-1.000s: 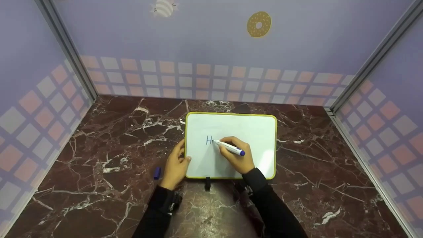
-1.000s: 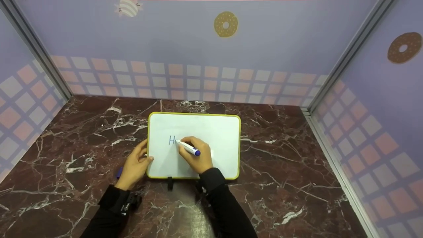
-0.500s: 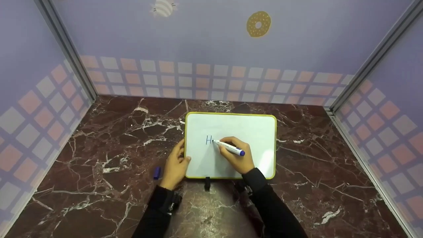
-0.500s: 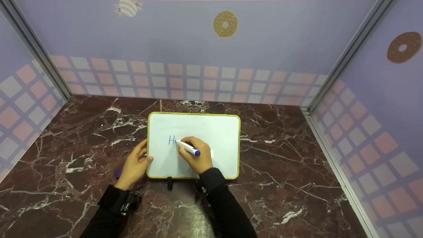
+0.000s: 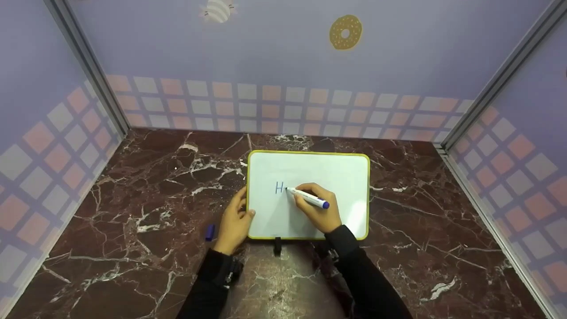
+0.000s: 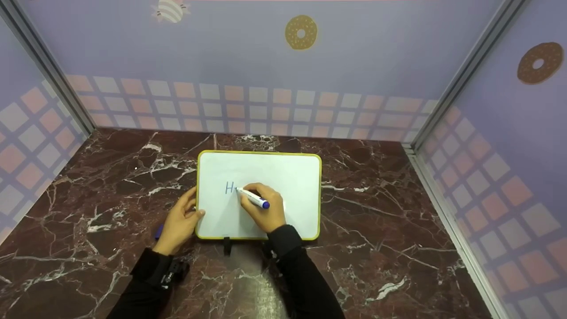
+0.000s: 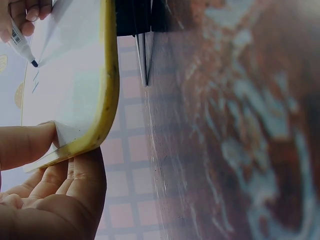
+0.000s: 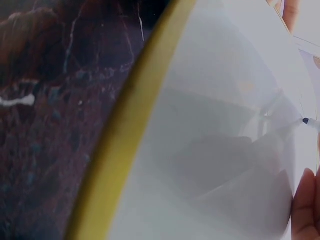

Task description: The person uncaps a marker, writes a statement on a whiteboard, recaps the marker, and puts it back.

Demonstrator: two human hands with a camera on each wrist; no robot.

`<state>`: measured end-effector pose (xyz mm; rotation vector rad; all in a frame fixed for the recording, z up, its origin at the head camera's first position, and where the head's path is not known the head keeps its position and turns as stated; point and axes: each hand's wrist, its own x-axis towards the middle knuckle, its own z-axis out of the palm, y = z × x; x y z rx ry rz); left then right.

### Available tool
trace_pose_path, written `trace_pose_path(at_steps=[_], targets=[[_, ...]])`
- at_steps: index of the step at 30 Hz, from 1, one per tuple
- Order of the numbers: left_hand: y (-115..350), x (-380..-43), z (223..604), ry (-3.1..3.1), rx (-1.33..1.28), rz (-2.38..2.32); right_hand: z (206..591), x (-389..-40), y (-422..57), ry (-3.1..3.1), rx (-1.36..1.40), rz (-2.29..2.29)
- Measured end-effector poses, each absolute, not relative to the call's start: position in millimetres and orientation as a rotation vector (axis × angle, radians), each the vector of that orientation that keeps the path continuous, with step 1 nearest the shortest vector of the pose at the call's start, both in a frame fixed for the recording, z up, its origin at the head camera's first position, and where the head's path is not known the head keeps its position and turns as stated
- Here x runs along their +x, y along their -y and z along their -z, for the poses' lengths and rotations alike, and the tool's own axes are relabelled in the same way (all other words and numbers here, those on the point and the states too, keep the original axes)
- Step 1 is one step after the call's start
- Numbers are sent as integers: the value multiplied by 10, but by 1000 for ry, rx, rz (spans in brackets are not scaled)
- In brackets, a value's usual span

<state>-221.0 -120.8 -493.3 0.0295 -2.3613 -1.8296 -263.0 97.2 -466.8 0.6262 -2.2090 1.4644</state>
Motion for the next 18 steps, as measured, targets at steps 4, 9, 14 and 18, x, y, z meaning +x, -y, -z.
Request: trace_pose_path(at_steps=[4, 9, 14, 18], targets=[[1211, -2212, 4940, 2355, 24, 1829, 4553, -2552, -943, 2225, 603, -1462], [1213, -2207, 4937, 2362, 42, 1832, 4430, -2469, -913, 2207, 606, -1460], [1209, -2198, 4924, 2371, 53, 1822, 4420, -2469, -898, 2192, 601, -1440], [1199, -2202, 4917, 2382, 77, 1811, 4407, -2467, -891, 2200, 597, -1450]])
